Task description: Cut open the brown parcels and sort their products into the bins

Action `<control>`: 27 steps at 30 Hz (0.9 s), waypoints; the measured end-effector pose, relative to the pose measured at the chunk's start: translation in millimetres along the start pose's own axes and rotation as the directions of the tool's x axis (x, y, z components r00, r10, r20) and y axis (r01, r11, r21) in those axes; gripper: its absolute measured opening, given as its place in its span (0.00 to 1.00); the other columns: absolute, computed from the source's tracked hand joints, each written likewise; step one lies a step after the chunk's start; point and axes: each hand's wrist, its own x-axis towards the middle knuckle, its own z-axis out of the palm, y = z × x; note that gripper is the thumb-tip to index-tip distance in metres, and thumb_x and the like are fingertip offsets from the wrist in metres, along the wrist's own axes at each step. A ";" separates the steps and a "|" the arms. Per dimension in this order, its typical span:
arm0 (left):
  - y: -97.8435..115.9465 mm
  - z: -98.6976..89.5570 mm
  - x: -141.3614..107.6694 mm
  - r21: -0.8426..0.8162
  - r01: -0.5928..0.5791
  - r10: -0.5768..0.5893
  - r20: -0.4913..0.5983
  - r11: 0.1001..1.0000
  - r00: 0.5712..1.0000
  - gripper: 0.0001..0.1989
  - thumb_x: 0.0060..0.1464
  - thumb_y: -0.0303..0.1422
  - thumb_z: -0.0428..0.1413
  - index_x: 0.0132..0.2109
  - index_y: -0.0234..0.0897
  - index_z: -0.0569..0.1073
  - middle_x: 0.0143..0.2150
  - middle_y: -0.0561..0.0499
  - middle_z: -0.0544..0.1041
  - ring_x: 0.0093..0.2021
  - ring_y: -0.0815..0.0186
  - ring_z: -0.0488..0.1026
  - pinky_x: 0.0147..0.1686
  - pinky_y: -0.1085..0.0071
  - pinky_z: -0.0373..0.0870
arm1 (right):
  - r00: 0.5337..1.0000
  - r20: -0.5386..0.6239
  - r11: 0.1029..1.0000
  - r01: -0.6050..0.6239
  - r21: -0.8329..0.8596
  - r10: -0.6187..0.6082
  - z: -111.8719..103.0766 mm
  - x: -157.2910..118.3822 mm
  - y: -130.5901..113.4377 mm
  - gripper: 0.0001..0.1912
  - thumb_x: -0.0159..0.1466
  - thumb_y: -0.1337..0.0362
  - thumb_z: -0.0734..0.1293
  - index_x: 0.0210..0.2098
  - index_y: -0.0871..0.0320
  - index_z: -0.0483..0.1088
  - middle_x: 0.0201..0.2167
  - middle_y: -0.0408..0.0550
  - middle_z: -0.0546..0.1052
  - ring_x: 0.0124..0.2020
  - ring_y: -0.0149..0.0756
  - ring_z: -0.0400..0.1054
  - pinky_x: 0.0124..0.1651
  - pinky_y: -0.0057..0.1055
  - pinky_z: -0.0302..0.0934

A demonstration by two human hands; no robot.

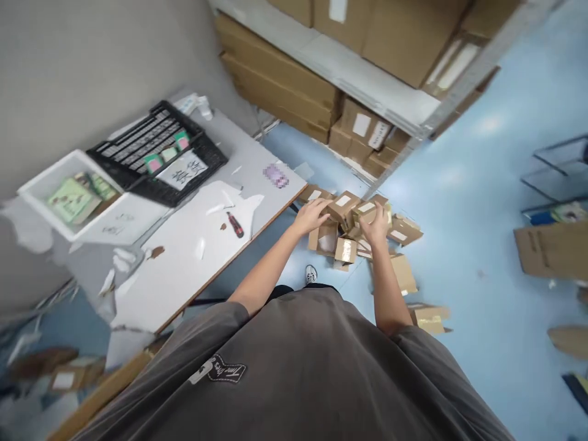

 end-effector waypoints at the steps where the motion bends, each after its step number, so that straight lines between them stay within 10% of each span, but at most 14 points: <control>1: -16.9 -11.2 -17.3 0.007 0.078 -0.078 -0.034 0.997 0.996 0.28 0.71 0.33 0.59 0.75 0.41 0.71 0.71 0.40 0.76 0.71 0.51 0.72 0.72 0.55 0.68 | 0.996 0.042 0.997 0.072 0.028 -0.073 17.4 10.7 -20.1 0.39 0.63 0.50 0.70 0.70 0.56 0.65 0.63 0.63 0.73 0.66 0.62 0.68 0.71 0.65 0.61; 6: -82.7 -79.0 -150.3 0.002 0.483 -0.464 -0.274 0.875 0.842 0.30 0.70 0.34 0.60 0.76 0.43 0.70 0.72 0.39 0.74 0.70 0.50 0.71 0.71 0.54 0.68 | 0.859 0.209 0.876 0.419 0.238 -0.467 115.7 36.8 -156.4 0.36 0.65 0.52 0.68 0.70 0.55 0.65 0.64 0.64 0.72 0.68 0.62 0.66 0.73 0.66 0.60; 11: -96.4 -129.0 -332.1 -0.105 0.785 -0.717 -0.496 0.610 0.491 0.30 0.70 0.35 0.60 0.76 0.43 0.70 0.71 0.39 0.73 0.70 0.49 0.70 0.70 0.55 0.68 | 0.559 0.292 0.624 0.614 0.483 -0.776 202.3 -21.0 -319.4 0.36 0.66 0.54 0.69 0.71 0.56 0.65 0.66 0.64 0.71 0.70 0.61 0.65 0.74 0.66 0.59; 18: -37.3 -111.0 -581.4 -0.347 0.907 -0.802 -0.596 0.240 -0.016 0.30 0.70 0.35 0.61 0.75 0.40 0.70 0.73 0.38 0.72 0.72 0.49 0.69 0.73 0.55 0.65 | 0.087 0.277 0.269 0.621 0.736 -0.957 243.1 -232.1 -484.9 0.35 0.67 0.56 0.69 0.72 0.56 0.65 0.67 0.63 0.71 0.70 0.60 0.64 0.75 0.64 0.60; 27: 58.0 -32.8 -826.6 -0.606 0.788 -0.769 -0.450 -0.110 -0.454 0.36 0.67 0.37 0.63 0.77 0.42 0.66 0.77 0.37 0.67 0.74 0.48 0.68 0.74 0.53 0.66 | -0.396 0.221 -0.024 0.528 0.849 -0.891 232.5 -511.2 -581.7 0.38 0.69 0.52 0.70 0.75 0.53 0.62 0.72 0.63 0.67 0.74 0.62 0.60 0.77 0.64 0.57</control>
